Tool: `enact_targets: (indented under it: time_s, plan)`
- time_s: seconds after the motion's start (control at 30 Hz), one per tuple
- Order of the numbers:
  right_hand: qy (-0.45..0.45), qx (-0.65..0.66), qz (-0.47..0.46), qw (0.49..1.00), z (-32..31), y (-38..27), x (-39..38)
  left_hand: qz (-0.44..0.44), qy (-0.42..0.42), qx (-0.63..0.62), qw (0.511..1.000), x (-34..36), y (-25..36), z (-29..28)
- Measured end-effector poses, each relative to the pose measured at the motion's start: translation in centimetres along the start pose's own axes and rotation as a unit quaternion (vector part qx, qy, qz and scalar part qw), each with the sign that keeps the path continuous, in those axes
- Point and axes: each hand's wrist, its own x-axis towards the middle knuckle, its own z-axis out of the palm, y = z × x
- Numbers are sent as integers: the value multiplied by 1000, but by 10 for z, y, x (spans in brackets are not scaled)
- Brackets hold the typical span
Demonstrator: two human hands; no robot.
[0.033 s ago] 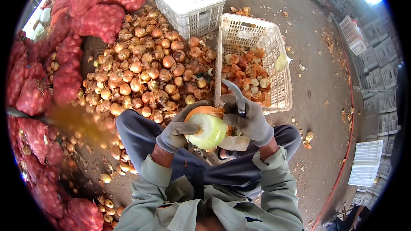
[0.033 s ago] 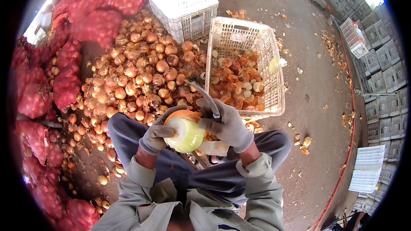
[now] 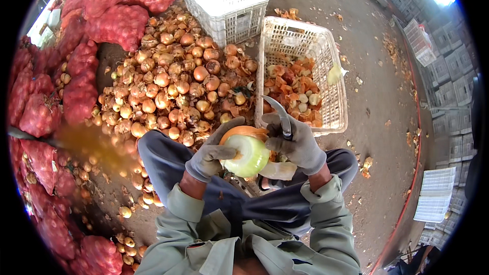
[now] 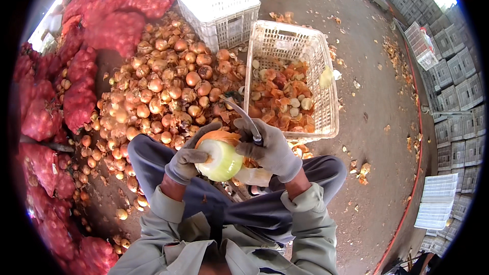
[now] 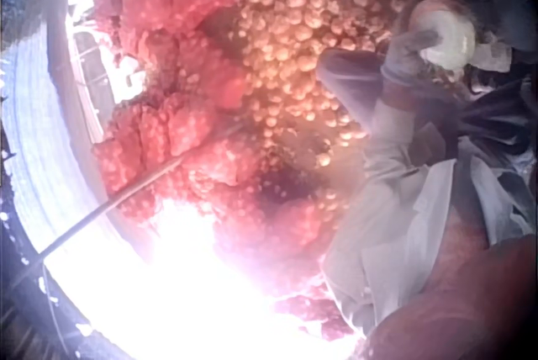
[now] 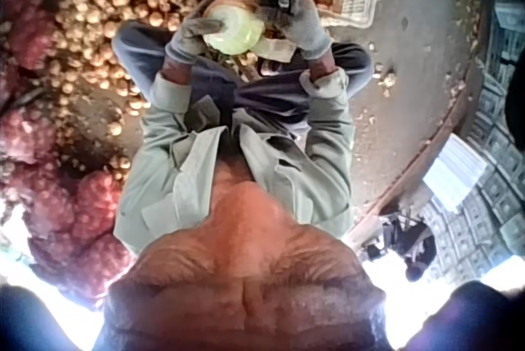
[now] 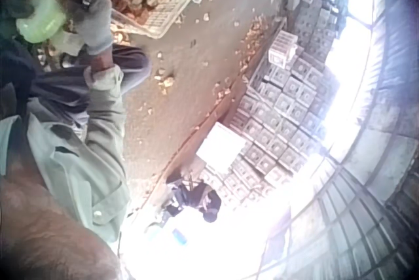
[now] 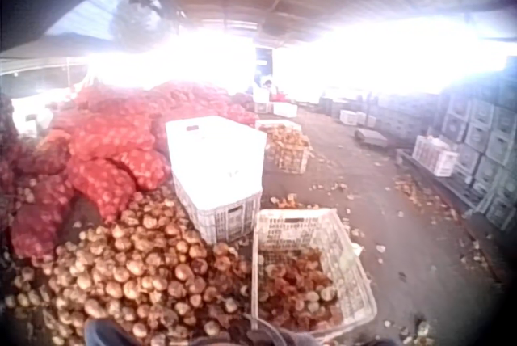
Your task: The person sits cross-legged on the floor and peels multiple onions one by one using a small knife. The outer skins are removed and placed into a nearby plastic basket, while the peeled onions are set aside.
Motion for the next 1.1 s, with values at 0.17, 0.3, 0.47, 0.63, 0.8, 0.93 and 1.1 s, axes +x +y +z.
enact_targets:
  time_s: [0.17, 0.3, 0.47, 0.63, 0.8, 0.93, 1.1]
  plan:
    - [21, -23, -8, 999, 8, -2, -7, 22, 37, -59, 997, 6, -11, -16]
    - [155, -24, -59, 986, 19, 1, -12, 32, 65, -130, 989, 3, -20, -5]
    - [230, -167, -193, 939, 36, 6, -16, 1, 27, -105, 994, 4, -26, 17]
    - [180, 7, -150, 972, 45, 0, -28, 20, 26, -168, 985, 23, -39, 14]
    - [204, -148, -139, 958, 22, -10, -19, 46, 98, -176, 978, 20, -41, 10]
    - [150, -201, -55, 967, 31, -3, -17, 88, 138, -160, 973, 24, -45, 12]
    - [168, -264, -122, 942, 44, -1, -13, 132, 157, -161, 965, 23, -47, 14]
